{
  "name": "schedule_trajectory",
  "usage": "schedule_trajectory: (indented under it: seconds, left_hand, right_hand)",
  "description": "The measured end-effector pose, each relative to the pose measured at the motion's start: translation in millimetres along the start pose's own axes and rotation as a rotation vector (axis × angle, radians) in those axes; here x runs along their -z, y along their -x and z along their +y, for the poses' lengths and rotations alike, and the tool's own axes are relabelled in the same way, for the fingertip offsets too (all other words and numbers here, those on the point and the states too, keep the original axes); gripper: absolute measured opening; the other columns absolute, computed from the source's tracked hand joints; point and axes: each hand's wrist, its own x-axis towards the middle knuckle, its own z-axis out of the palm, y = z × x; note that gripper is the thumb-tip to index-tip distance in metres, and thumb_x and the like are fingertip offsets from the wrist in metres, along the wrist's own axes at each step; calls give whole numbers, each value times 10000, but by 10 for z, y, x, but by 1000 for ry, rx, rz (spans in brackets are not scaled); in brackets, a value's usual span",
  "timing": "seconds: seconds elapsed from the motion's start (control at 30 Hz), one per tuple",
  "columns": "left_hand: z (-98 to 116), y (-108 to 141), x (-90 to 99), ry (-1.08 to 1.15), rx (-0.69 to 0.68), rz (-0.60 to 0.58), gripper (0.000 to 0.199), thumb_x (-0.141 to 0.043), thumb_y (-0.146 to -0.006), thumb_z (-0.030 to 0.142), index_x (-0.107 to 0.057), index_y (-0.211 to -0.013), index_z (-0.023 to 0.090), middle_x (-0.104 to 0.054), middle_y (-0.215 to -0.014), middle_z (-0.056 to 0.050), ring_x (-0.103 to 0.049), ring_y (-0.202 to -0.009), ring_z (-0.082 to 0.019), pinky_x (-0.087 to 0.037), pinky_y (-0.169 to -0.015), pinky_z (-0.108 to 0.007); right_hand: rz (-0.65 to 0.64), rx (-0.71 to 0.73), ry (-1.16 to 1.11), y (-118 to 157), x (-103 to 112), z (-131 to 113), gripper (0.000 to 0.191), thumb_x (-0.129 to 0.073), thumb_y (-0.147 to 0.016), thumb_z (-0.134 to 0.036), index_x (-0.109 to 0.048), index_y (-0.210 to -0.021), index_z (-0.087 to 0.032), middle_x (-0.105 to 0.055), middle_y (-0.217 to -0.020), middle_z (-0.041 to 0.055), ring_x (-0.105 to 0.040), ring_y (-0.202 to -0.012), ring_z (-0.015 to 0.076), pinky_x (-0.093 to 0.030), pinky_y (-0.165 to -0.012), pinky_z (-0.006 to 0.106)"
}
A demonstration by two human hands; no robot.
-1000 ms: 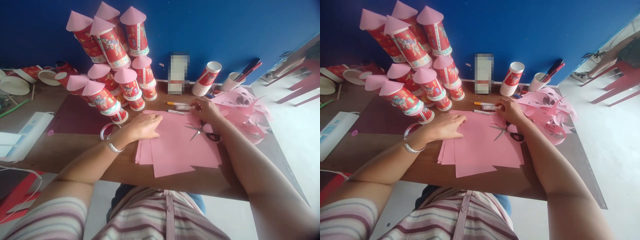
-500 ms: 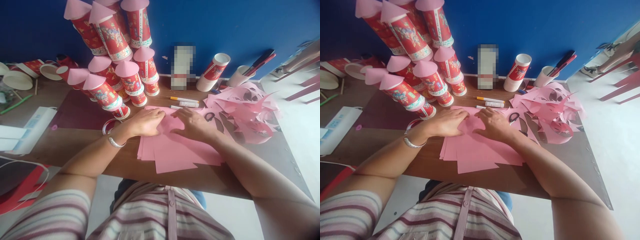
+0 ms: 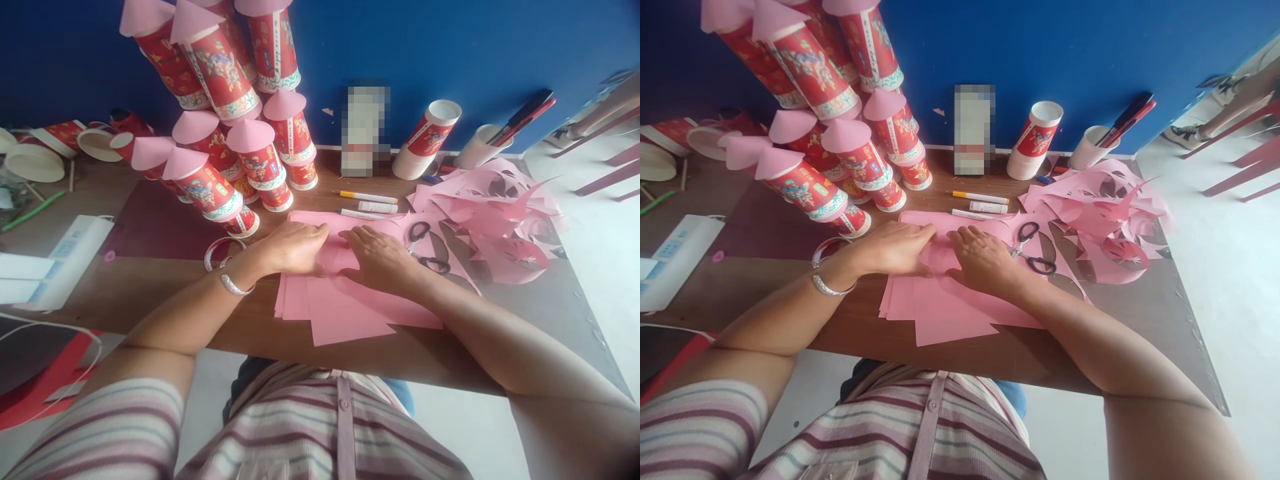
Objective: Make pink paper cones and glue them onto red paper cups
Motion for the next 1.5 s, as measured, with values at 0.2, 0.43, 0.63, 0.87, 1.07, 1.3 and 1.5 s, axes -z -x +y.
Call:
schedule_trajectory:
  seconds: [0.2,0.43,0.63,0.87,1.07,1.3,1.5]
  left_hand:
    - [-52,-7,-36,58,-44,8,281,-702,-820,482,-612,-896,226,-774,-1037,-63,-731,-951,-299,-486,-744,-365]
    - [-64,10,-61,-26,-14,104,457,-732,-801,480,-583,-1136,208,-709,-1215,-117,-692,-1098,-350,-513,-783,-392]
    - [29,27,-23,-28,-7,17,378,-684,-825,435,-576,-1087,184,-740,-1058,-132,-731,-947,-336,-503,-713,-386]
    - [-12,8,-6,107,-22,3,253,-665,-802,412,-562,-932,221,-740,-960,-80,-701,-838,-276,-427,-626,-341]
    - [-158,-52,-22,315,-61,27,304,-720,-734,432,-622,-934,224,-694,-868,-20,-633,-764,-211,-416,-639,-309]
    - [-268,-144,-69,707,-132,199,226,-642,-848,408,-603,-780,196,-612,-763,13,-532,-722,-151,-412,-682,-285]
    - [-218,-171,-110,1215,-44,430,267,-756,-814,414,-654,-895,181,-660,-838,0,-592,-748,-143,-474,-672,-259]
  right_hand:
    - [-54,-67,-69,-22,56,29,503,-791,-873,-446,-599,-1262,-191,-710,-1242,152,-685,-1156,348,-541,-872,413]
    - [-60,-95,-51,-36,64,54,458,-791,-861,-494,-611,-1157,-195,-716,-1202,143,-692,-1109,339,-506,-803,381]
    - [-85,-115,-26,-42,89,34,409,-793,-863,-512,-608,-1053,-201,-735,-1112,121,-712,-998,321,-475,-743,372]
    - [-53,-87,-106,-35,76,61,342,-816,-838,-442,-622,-1002,-213,-749,-1063,88,-714,-991,289,-475,-758,347]
    - [-26,-76,-240,-94,68,171,169,-753,-833,-307,-611,-795,-225,-722,-850,28,-658,-760,198,-429,-650,288]
    - [114,-156,-636,-150,19,260,203,-724,-804,-318,-570,-704,-231,-656,-707,-16,-597,-661,163,-449,-614,279]
    - [251,-157,-1099,-172,-60,252,374,-799,-769,-496,-671,-990,-223,-763,-933,41,-681,-795,199,-566,-746,341]
